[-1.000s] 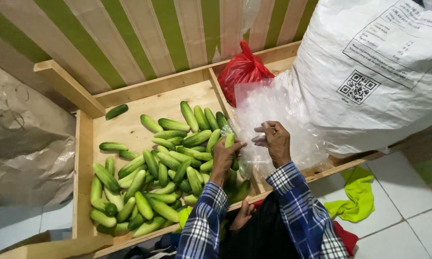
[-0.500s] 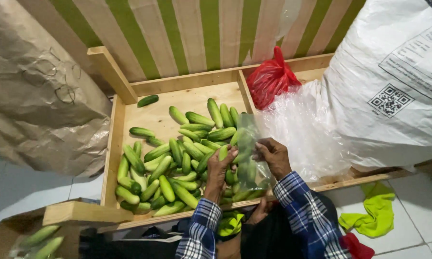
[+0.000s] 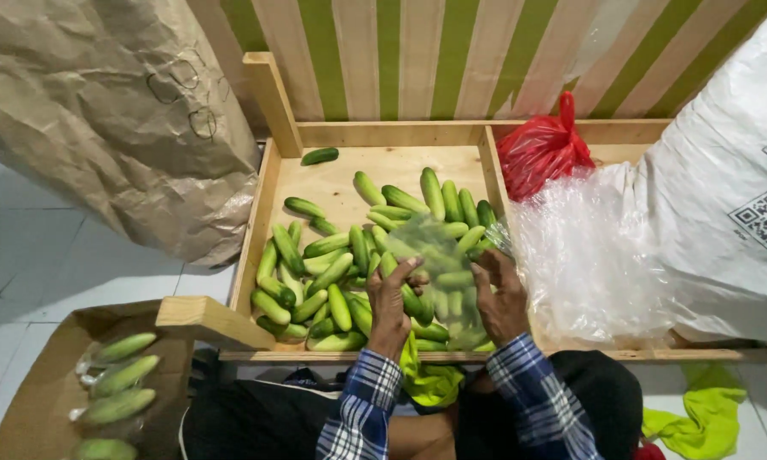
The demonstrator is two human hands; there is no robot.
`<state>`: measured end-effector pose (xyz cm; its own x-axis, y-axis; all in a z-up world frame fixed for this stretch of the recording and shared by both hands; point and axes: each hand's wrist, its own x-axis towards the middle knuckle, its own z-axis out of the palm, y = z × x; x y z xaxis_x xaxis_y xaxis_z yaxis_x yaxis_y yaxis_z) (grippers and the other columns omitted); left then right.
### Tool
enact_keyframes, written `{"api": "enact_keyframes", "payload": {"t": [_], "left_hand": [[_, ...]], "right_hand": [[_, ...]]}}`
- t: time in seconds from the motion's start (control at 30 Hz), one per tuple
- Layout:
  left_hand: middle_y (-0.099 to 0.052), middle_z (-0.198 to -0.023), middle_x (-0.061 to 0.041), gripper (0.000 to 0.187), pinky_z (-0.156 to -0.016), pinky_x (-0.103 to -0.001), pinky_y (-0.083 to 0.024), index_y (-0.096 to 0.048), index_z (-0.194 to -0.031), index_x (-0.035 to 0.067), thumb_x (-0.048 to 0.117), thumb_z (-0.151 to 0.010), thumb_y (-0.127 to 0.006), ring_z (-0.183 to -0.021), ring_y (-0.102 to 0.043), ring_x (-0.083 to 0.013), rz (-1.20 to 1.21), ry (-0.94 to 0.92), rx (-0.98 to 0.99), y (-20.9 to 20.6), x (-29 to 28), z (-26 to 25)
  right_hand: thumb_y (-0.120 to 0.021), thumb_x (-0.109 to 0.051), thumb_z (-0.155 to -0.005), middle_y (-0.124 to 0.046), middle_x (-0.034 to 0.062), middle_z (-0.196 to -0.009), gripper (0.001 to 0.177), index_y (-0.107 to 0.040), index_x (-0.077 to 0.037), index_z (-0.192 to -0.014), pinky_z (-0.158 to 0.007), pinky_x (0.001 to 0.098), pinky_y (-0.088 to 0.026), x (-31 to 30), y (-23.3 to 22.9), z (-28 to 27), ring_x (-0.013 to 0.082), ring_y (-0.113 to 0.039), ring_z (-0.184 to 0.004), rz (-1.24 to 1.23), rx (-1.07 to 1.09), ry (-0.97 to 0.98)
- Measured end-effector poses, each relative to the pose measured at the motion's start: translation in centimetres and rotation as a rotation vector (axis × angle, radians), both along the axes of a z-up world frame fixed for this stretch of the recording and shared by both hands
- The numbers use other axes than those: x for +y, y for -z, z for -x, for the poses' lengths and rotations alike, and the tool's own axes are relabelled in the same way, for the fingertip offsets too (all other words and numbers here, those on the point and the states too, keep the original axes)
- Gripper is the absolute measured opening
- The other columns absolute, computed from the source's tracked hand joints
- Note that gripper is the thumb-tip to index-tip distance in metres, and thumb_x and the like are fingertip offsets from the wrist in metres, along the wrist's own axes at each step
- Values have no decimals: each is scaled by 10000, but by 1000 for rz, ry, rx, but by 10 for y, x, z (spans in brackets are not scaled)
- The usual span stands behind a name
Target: Packing cucumbers into small plastic bags and placing them into a cardboard box for distribution.
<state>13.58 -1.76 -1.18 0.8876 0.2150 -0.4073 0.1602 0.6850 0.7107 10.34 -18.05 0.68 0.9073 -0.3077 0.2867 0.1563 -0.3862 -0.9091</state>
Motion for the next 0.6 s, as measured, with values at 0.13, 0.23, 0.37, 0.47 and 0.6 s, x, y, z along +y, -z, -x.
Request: {"api": "enact_keyframes", "payload": {"t": [0.13, 0.23, 0.37, 0.47, 0.6], "left_hand": [[-689, -881, -170, 390, -616, -391, -658, -575, -1006, -10, -12, -740, -860, -661, -755, -340, 211, -168, 21, 9, 0, 4], [-774, -992, -225, 257, -786, -401, -618, -728, -1015, -63, 29, -775, -733, -823, -753, -302, 240, -168, 59, -12, 1, 19], [-753, -1013, -260, 267, -868, -396, -607, -691, -1055, -131, -9, -818, -691, -877, -743, -333, 295, -168, 65, -23, 3, 30], [-756, -965, -271, 207, -837, -411, -616, -676, -1007, -98, -27, -814, -699, -831, -750, -346, 279, -208, 65, -10, 6, 32], [-758, -940, -169, 255, -792, -348, -592, -681, -1007, 5, 50, -780, -789, -835, -789, -324, 168, -161, 16, -11, 13, 33]], "right_hand": [[-778, -139, -943, -765, 93, -969, 223, -771, -101, -1163, -725, 330, -606, 32, 28, 23, 241, -747, -840, 232, -241, 109], [-704, -116, -937, -743, 63, -969, 174, -719, -103, -1111, -713, 279, -578, 65, 26, 48, 161, -725, -822, 173, -237, -130], [-735, -159, -900, -725, 133, -1130, 372, -656, -64, -1252, -831, 360, -596, 86, 20, 55, 261, -730, -964, 268, -118, -246], [-729, -183, -901, -744, 124, -1146, 348, -680, -67, -1225, -827, 370, -608, 89, 26, 55, 261, -745, -977, 272, -55, -256], [-696, -193, -914, -813, 56, -902, 277, -701, -147, -1187, -667, 279, -573, 87, 20, 56, 119, -751, -711, 169, 13, -242]]}}
